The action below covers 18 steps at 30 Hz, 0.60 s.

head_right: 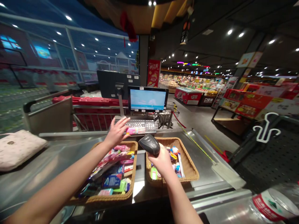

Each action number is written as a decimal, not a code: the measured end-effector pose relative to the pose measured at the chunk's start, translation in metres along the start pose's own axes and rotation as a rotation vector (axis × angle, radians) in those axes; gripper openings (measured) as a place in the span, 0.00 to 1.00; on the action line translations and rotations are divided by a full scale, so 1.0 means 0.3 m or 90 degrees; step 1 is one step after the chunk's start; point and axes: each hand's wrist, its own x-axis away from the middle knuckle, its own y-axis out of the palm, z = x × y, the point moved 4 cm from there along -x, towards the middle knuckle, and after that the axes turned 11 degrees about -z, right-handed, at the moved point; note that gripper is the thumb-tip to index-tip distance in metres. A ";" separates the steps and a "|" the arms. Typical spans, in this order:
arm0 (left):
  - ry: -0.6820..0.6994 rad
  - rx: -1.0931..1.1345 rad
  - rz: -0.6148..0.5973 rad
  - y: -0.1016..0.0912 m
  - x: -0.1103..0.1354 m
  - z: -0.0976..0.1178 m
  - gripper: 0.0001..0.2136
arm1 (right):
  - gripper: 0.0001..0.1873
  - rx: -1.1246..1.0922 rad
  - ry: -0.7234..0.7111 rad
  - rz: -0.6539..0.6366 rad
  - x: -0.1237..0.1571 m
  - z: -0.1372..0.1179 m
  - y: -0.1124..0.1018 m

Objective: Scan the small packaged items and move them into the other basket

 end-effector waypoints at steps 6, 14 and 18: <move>-0.027 0.000 -0.005 -0.029 0.041 -0.028 0.07 | 0.07 0.002 -0.020 -0.013 -0.033 -0.012 0.046; -0.052 -0.016 -0.007 -0.048 0.085 -0.060 0.08 | 0.08 0.005 -0.022 -0.035 -0.059 -0.048 0.099; -0.061 -0.016 -0.001 -0.046 0.108 -0.078 0.08 | 0.07 0.016 -0.014 -0.049 -0.063 -0.043 0.118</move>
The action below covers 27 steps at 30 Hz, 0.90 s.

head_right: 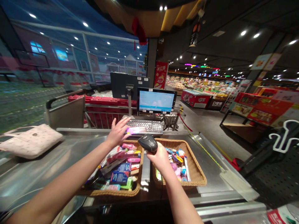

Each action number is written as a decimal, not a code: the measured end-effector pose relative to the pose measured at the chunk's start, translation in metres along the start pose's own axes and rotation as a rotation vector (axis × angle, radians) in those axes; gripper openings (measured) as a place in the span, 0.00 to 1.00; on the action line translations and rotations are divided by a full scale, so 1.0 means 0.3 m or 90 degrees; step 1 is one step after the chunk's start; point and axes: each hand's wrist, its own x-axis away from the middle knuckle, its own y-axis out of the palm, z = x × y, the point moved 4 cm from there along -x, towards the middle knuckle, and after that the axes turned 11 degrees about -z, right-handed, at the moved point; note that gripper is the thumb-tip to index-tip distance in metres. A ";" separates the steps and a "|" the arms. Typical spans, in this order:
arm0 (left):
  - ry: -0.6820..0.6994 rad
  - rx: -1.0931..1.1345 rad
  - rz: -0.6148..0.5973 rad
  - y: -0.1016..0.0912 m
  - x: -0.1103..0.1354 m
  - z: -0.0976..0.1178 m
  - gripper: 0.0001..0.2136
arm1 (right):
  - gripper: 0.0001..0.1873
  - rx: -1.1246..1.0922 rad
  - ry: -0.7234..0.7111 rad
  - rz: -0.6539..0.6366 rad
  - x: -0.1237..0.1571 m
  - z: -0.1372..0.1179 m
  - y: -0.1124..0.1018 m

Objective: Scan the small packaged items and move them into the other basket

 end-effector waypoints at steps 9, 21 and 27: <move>-0.014 0.004 -0.006 0.003 0.030 -0.019 0.07 | 0.07 -0.022 -0.001 -0.009 0.003 -0.006 0.010; -0.029 0.022 -0.054 0.037 0.118 -0.042 0.09 | 0.07 -0.034 -0.015 -0.020 -0.005 -0.019 0.045; -0.032 0.039 -0.089 0.085 0.201 -0.058 0.07 | 0.09 -0.023 0.005 -0.043 -0.009 -0.007 0.080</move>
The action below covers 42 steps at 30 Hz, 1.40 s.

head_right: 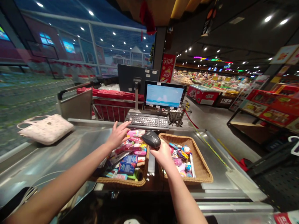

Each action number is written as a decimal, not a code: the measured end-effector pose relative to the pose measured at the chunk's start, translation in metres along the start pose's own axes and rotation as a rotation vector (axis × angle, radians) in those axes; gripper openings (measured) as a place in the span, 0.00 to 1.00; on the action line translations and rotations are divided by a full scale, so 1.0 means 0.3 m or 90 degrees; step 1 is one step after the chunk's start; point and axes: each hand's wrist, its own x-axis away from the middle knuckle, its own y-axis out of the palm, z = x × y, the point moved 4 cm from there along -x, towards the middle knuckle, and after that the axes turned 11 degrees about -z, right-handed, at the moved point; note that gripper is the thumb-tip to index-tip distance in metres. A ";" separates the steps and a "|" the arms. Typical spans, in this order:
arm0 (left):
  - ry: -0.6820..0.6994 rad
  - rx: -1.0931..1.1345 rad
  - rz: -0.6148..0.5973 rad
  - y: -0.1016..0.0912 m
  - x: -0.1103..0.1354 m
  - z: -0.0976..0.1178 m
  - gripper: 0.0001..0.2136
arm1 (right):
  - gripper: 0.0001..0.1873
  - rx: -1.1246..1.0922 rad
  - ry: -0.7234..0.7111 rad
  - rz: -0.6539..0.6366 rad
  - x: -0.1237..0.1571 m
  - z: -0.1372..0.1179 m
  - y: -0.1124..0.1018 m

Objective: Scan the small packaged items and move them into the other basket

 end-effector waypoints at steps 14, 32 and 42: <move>0.063 0.063 -0.129 0.111 0.181 0.040 0.13 | 0.10 -0.009 0.023 -0.025 -0.009 0.019 0.071; 0.210 0.213 -0.280 0.205 0.323 0.163 0.11 | 0.11 -0.027 0.045 0.015 0.012 0.045 0.081; 0.132 0.211 -0.229 0.200 0.301 0.143 0.11 | 0.14 -0.053 0.100 0.072 0.079 0.116 -0.002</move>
